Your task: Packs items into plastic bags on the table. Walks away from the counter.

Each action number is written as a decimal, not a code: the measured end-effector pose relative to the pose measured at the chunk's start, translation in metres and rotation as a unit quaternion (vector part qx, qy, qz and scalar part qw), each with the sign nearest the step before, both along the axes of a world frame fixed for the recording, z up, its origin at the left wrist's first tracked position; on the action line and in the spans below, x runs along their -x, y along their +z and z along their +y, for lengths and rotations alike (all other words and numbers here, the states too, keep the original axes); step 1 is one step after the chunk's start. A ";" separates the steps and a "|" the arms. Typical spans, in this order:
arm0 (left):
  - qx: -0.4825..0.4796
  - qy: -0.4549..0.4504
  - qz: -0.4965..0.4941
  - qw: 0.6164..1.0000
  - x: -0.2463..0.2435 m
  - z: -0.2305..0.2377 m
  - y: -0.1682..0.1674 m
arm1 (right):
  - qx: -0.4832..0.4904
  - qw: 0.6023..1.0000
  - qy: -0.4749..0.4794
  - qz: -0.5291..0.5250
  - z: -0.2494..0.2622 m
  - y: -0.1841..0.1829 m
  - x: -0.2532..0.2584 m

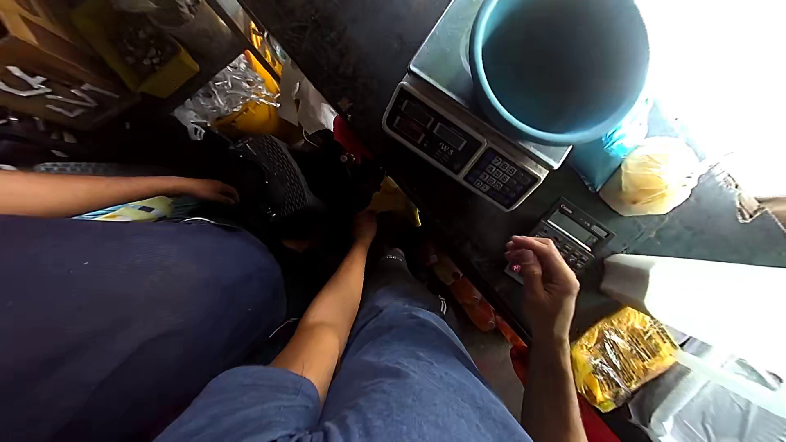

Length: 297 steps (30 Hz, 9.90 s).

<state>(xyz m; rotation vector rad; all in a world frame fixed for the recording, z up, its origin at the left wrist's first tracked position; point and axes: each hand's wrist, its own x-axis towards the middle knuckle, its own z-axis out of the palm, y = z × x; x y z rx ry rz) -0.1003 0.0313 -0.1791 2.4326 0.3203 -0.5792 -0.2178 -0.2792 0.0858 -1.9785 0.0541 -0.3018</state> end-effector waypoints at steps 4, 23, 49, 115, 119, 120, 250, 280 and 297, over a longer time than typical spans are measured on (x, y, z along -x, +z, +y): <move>0.003 0.063 0.023 0.998 0.042 -0.001 0.038 | -0.042 0.996 0.071 0.017 0.016 -0.030 0.027; 0.200 0.039 0.060 0.977 0.140 -0.030 0.141 | -0.156 0.912 0.155 0.347 0.067 -0.177 0.049; 0.612 -0.423 0.093 0.662 -0.051 -0.259 0.320 | 0.048 0.850 -0.480 -0.211 -0.010 0.053 0.012; 0.452 -0.604 0.337 0.563 -0.079 -0.287 0.302 | -0.053 0.876 -0.479 -0.035 0.032 0.039 -0.003; 0.456 -0.606 0.330 0.562 -0.072 -0.288 0.301 | -0.115 0.864 -0.488 -0.052 0.029 0.029 -0.002; 0.461 -0.600 0.336 0.561 -0.070 -0.288 0.300 | -0.132 0.861 -0.488 -0.060 0.029 0.027 -0.001; 0.350 -0.638 0.174 0.664 -0.026 -0.297 0.180 | -0.060 0.892 -0.388 -0.224 -0.135 0.164 -0.053; 0.330 -0.321 0.559 0.690 -0.023 -0.265 0.279 | -0.255 0.634 -0.606 -0.406 -0.052 0.010 0.074; 0.415 -0.589 0.325 0.613 0.029 -0.235 0.267 | -0.329 0.464 -0.739 -0.362 -0.027 0.040 0.024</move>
